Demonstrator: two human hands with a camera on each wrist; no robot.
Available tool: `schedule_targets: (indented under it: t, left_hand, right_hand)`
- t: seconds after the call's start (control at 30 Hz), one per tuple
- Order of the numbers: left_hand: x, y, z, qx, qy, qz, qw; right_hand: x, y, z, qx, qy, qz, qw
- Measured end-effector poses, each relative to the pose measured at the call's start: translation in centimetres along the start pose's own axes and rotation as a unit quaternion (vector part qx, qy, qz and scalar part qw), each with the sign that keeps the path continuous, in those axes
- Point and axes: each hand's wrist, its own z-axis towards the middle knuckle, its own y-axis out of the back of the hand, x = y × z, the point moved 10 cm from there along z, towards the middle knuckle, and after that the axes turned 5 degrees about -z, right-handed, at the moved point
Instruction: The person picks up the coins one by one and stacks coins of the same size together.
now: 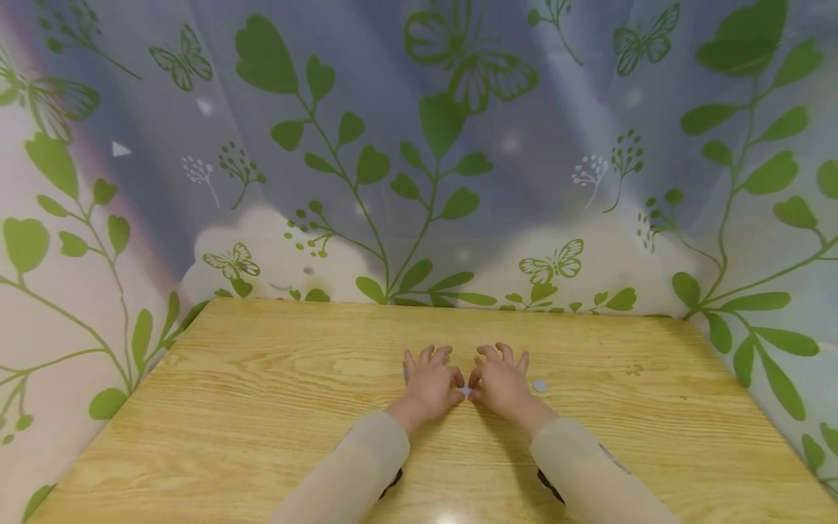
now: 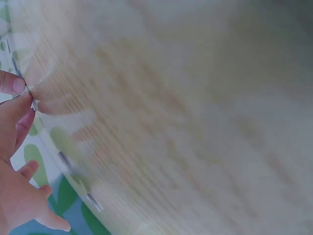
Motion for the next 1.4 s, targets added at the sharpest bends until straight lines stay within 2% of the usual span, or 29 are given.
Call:
schedule_targets:
  t: [0.2,0.47,0.77,1.17,1.4]
  left_hand:
    - [-0.8,-0.3,-0.9,0.005,-0.01,0.007,0.9999]
    - [-1.8,-0.5,-1.7,0.001,-0.028,0.017,0.9995]
    - [-2.9,-0.4,-3.3,-0.002,-0.057,0.017,0.9982]
    - [-4.0,-0.5,-5.2,0.0,-0.074,0.012,0.9972]
    - [-4.2,-0.7,-5.5,0.0,-0.074,0.021,0.997]
  right_hand:
    - [0.1,0.0,-1.2,0.004,0.004,0.01,1.0]
    - [0.6,0.6,-2.7,-0.011,0.025,0.005,1.0]
    - [1.0,1.0,-4.1,-0.016,0.039,0.012,0.999]
    - [1.2,1.1,-6.0,-0.017,0.046,0.03,0.998]
    - [1.3,1.1,-6.5,-0.01,0.049,0.034,0.998]
